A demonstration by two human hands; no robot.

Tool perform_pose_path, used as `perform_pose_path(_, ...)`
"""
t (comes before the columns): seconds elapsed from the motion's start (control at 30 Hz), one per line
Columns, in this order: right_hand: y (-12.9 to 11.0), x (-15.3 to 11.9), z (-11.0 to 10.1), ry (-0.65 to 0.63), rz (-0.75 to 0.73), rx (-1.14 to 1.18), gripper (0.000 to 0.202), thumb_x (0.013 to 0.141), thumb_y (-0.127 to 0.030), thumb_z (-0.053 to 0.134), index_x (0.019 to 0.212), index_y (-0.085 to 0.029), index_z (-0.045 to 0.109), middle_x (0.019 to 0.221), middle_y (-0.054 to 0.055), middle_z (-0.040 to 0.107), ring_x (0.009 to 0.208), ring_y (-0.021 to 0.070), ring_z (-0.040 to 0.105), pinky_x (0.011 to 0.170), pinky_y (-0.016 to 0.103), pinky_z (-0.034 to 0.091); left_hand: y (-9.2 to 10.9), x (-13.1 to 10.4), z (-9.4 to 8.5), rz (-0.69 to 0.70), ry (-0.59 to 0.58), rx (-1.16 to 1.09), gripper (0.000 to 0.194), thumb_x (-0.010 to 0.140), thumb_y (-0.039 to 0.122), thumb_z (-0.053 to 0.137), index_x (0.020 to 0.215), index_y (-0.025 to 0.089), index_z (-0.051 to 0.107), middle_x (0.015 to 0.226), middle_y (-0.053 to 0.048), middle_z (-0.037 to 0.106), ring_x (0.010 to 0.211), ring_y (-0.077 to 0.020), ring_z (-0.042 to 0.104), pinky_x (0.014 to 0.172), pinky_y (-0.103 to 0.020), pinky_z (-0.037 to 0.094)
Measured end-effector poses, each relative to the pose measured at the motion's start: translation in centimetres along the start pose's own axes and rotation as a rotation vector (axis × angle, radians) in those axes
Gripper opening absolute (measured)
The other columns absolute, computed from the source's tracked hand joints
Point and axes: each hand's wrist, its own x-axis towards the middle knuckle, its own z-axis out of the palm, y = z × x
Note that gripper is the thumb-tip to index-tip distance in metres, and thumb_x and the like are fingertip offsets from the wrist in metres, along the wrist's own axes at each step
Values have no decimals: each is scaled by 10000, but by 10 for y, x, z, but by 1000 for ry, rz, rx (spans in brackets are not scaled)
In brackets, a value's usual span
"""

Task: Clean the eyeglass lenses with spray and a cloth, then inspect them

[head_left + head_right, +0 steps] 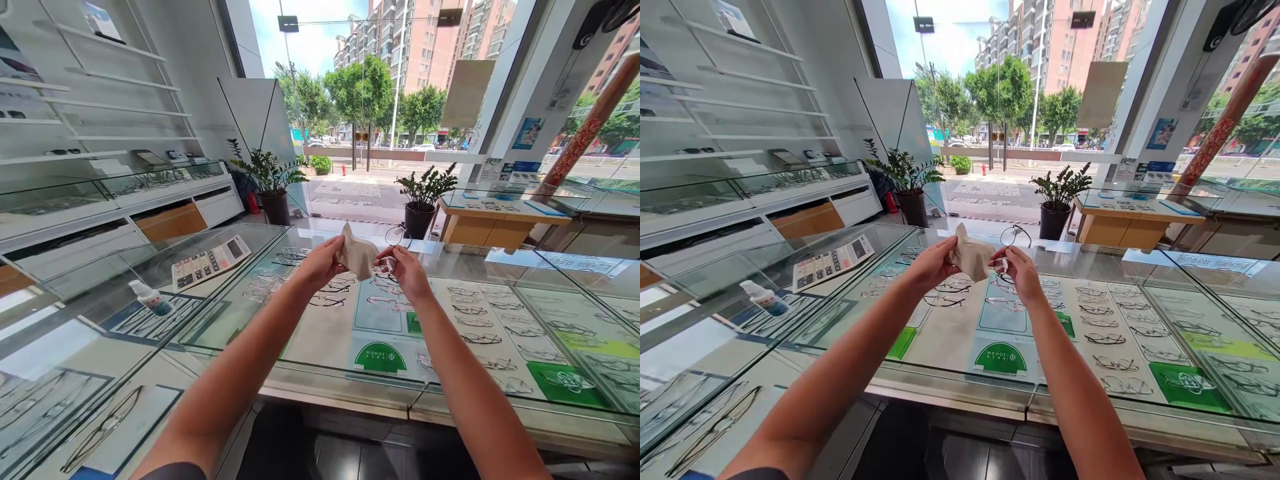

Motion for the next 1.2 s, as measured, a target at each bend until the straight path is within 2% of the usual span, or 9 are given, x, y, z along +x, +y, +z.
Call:
perform_pose_path(0.13, -4, -1, 0, -50, -19, -30, 323, 964, -519, 746, 960, -199, 791, 1048, 91, 776, 917, 219, 733, 751, 315, 571, -8, 21, -1, -27, -1, -114, 106, 981, 202, 742, 1043, 124, 707, 890, -54, 739, 750, -142, 705, 673, -239, 627)
perform_pose_path(0.23, -6, -5, 2, -122, 11, -71, 325, 992, -514, 722, 978, -197, 792, 1042, 96, 775, 888, 212, 722, 763, 324, 563, -19, 24, -9, -34, -61, -147, 165, 912, 145, 803, 1058, 119, 731, 917, -49, 748, 778, -125, 715, 692, -200, 614)
perform_pose_path(0.4, -1, -12, 11, -283, 100, -139, 337, 1042, -493, 672, 1022, -181, 799, 1027, 94, 767, 939, 211, 720, 832, 328, 533, -35, 17, -17, -8, -130, -135, 347, 777, 246, 971, 1033, 148, 758, 967, -37, 774, 815, -120, 722, 746, -207, 611)
perform_pose_path(0.5, 5, -15, 18, -341, 132, -183, 340, 1068, -472, 638, 1014, -174, 792, 1007, 93, 767, 932, 202, 704, 844, 330, 510, -40, 14, -16, 9, -168, -104, 434, 718, 364, 1017, 1011, 161, 770, 945, -34, 775, 782, -125, 703, 705, -219, 585)
perform_pose_path(0.63, 9, -16, 21, -315, 136, -233, 342, 1067, -472, 637, 999, -172, 787, 1003, 97, 766, 922, 200, 686, 789, 319, 471, -41, 15, -17, 27, -142, -15, 486, 698, 489, 1013, 999, 179, 789, 943, -38, 770, 788, -133, 686, 716, -239, 553)
perform_pose_path(0.77, 11, -15, 18, -263, 139, -197, 338, 1061, -477, 643, 1001, -176, 784, 965, 92, 766, 884, 197, 676, 778, 323, 466, -40, 17, -19, 93, -74, 71, 465, 729, 511, 983, 1015, 191, 803, 961, -35, 771, 803, -118, 652, 713, -218, 487)
perform_pose_path(0.93, 10, -14, 16, -239, 154, -212, 332, 1070, -463, 619, 1042, -177, 786, 1044, 109, 779, 948, 212, 710, 779, 320, 482, -35, 14, -18, 147, -72, 76, 415, 777, 460, 948, 1041, 174, 804, 921, -30, 747, 749, -110, 598, 685, -228, 452)
perform_pose_path(1.1, 9, -16, 18, -233, 175, -192, 316, 1051, -451, 635, 1014, -176, 786, 1039, 107, 775, 939, 214, 722, 781, 315, 497, -31, 16, -15, 69, -92, -85, 381, 885, 470, 804, 1032, 119, 807, 891, -84, 761, 699, -144, 623, 687, -279, 521)
perform_pose_path(1.2, 10, -16, 19, -212, 183, -164, 322, 1042, -459, 654, 1007, -172, 797, 1026, 95, 758, 926, 211, 722, 771, 307, 501, -31, 17, -15, 43, -101, -141, 261, 840, 320, 786, 997, 113, 814, 860, -82, 758, 707, -155, 643, 685, -285, 541)
